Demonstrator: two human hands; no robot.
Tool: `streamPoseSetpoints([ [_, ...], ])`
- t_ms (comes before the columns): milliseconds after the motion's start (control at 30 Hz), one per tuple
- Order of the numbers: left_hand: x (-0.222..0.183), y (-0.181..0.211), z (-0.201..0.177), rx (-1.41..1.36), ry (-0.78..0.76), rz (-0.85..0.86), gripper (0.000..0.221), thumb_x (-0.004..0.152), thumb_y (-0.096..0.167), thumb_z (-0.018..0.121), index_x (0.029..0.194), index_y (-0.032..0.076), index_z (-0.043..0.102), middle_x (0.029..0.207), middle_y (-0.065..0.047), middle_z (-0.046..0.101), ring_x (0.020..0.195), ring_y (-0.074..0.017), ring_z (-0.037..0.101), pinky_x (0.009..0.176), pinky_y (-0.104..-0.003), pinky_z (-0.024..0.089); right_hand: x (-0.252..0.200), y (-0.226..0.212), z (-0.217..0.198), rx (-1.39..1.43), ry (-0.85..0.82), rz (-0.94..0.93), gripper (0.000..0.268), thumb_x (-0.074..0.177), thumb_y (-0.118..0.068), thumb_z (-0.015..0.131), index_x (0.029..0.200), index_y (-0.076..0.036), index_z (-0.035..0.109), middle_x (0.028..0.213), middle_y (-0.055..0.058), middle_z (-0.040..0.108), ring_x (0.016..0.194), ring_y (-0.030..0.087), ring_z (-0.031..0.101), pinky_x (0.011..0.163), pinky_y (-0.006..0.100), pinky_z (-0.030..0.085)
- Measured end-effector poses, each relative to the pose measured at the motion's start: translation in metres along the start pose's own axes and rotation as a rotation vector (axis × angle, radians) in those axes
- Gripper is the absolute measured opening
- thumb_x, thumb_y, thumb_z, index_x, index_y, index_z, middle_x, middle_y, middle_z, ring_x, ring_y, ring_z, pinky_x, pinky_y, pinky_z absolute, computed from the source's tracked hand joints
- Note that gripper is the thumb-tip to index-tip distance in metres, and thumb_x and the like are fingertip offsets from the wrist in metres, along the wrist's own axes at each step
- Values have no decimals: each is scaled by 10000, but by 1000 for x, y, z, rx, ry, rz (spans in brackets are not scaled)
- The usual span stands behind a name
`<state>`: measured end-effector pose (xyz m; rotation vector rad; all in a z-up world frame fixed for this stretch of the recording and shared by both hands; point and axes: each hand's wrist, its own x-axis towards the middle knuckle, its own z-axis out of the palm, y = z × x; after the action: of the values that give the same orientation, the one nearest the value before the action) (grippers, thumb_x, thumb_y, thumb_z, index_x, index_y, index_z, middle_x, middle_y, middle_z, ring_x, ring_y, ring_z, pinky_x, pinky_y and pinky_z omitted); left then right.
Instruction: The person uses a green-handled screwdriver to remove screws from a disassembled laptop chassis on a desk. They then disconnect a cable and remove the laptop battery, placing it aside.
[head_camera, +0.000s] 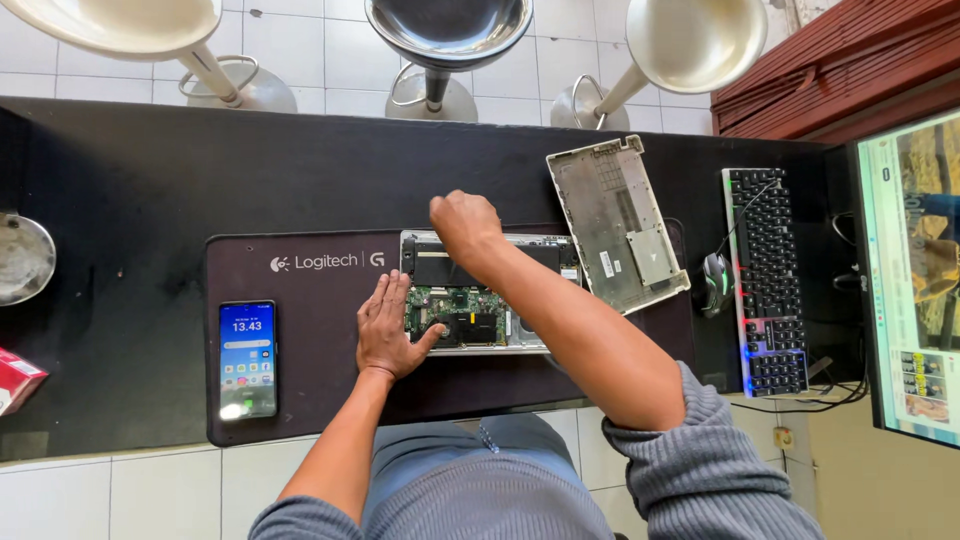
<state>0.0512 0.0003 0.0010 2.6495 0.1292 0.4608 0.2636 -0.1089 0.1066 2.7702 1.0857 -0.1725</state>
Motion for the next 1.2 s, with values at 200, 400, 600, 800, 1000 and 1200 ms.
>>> streamPoseSetpoints([
  [200, 0, 2, -2, -1, -6, -1, 1011, 792, 818, 543, 1560, 164, 461, 1598, -25, 484, 1484, -205, 424, 1133, -397, 357, 4, -10, -13, 8, -194, 18, 98, 756, -100, 707, 698, -55, 771, 611, 141, 687, 594, 346, 722, 407, 532, 585],
  [400, -1, -1, 0, -1, -1, 4, 1020, 786, 822, 543, 1560, 163, 459, 1599, -23, 482, 1482, -209, 427, 1125, -400, 361, 2, -5, 14, -25, 148, 4, 188, 756, -27, 760, 902, -20, 643, 783, 153, 644, 668, 408, 733, 499, 587, 575],
  [600, -1, -1, 1, 2, 6, 8, 1024, 781, 822, 547, 1562, 166, 455, 1599, -21, 480, 1483, -210, 424, 1125, -400, 360, 3, -4, -3, 4, -180, 34, 60, 721, -110, 769, 700, -55, 783, 581, 142, 677, 526, 323, 696, 345, 533, 561],
  [800, -2, -1, 2, -6, 3, 3, 1024, 783, 819, 545, 1563, 161, 458, 1598, -26, 482, 1484, -210, 424, 1127, -402, 358, -2, -8, 20, 21, 161, -12, 135, 787, -48, 721, 895, -4, 651, 786, 154, 659, 682, 409, 741, 519, 574, 583],
  [1000, -1, 0, 0, -3, 10, 11, 1022, 784, 820, 544, 1559, 159, 460, 1592, -31, 490, 1482, -212, 428, 1123, -401, 360, 4, -4, 4, -33, -249, 117, 147, 748, -170, 796, 704, -33, 767, 580, 144, 672, 535, 338, 701, 358, 526, 553],
  [1200, 0, 1, -2, -5, 5, 8, 1014, 788, 810, 549, 1557, 155, 462, 1587, -37, 494, 1479, -219, 432, 1125, -405, 360, -6, -2, -1, 159, 49, 5, 225, 743, -72, 801, 868, 54, 663, 785, 214, 697, 742, 447, 746, 619, 590, 598],
])
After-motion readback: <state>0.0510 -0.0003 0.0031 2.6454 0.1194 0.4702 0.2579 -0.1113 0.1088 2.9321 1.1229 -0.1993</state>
